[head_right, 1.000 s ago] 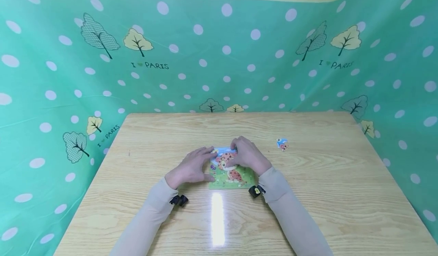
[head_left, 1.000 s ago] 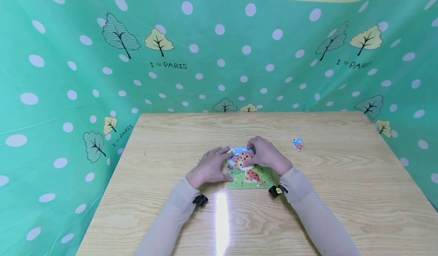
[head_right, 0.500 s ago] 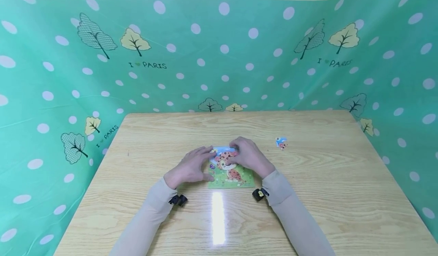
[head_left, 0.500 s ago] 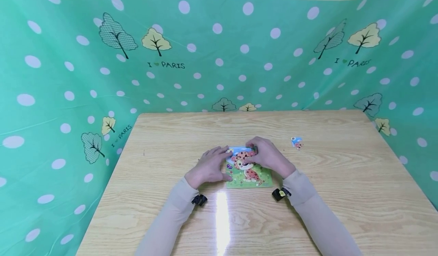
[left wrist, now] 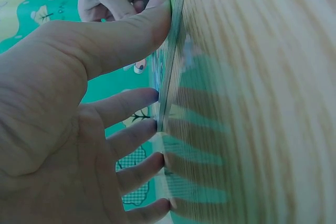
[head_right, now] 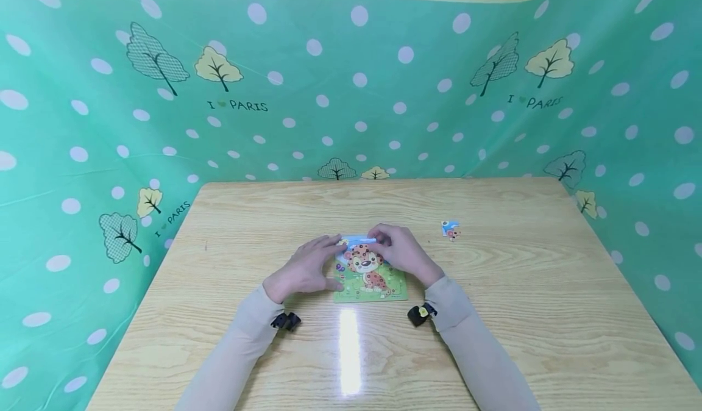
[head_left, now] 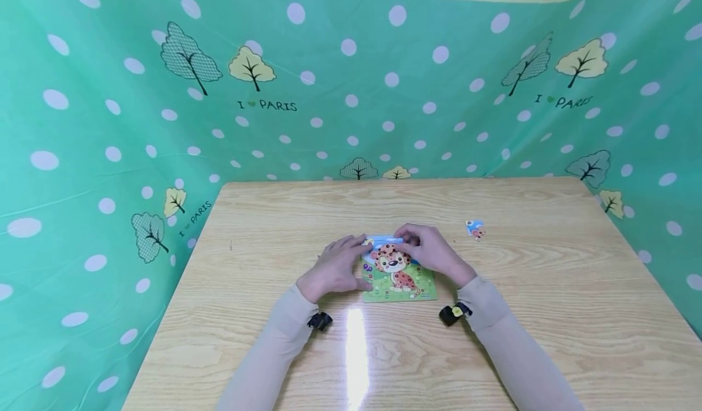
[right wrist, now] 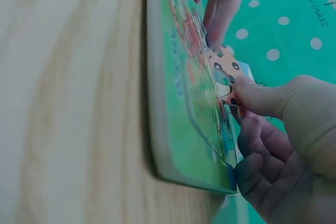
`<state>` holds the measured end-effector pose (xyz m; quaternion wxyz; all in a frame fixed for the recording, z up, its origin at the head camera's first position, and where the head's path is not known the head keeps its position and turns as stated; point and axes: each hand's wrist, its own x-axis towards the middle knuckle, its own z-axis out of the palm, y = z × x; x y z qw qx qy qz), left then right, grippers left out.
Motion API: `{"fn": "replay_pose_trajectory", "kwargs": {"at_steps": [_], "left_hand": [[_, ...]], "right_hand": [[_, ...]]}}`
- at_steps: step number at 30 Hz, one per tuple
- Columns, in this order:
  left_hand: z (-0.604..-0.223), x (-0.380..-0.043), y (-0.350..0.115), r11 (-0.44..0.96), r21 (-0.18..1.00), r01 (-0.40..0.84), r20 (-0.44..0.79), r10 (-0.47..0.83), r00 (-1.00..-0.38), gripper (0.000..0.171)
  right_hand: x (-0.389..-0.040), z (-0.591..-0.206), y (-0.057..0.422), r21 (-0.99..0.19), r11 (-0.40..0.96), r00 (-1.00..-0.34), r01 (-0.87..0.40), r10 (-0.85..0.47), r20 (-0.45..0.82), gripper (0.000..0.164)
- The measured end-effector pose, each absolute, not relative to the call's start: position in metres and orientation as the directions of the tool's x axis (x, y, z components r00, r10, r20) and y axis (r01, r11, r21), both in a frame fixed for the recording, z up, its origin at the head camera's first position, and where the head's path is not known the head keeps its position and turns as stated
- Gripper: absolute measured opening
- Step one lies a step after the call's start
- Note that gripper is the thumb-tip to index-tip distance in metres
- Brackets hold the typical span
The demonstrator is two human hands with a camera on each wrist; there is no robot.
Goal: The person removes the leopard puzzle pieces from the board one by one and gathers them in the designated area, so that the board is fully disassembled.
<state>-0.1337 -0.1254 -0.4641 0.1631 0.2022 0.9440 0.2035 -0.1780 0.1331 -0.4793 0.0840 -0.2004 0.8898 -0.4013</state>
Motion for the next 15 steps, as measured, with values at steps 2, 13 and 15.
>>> {"fn": "replay_pose_trajectory", "kwargs": {"at_steps": [2,13,15], "left_hand": [[-0.465,-0.134,-0.125,0.837,0.448,0.315,-0.226,0.447,-0.866,0.099],[-0.465,-0.133,-0.125,0.834,0.451,0.318,-0.220,0.449,-0.866,0.099],[-0.466,-0.133,-0.125,0.834,0.450,0.319,-0.221,0.450,-0.865,0.099]], "right_hand": [[-0.178,-0.481,0.134,-0.767,0.582,-0.913,-0.269,-0.407,0.012,0.022],[-0.179,-0.483,0.147,-0.774,0.591,-0.947,-0.227,-0.319,0.035,0.023],[-0.180,-0.484,0.152,-0.771,0.592,-0.947,-0.233,-0.318,0.042,0.023]]}}
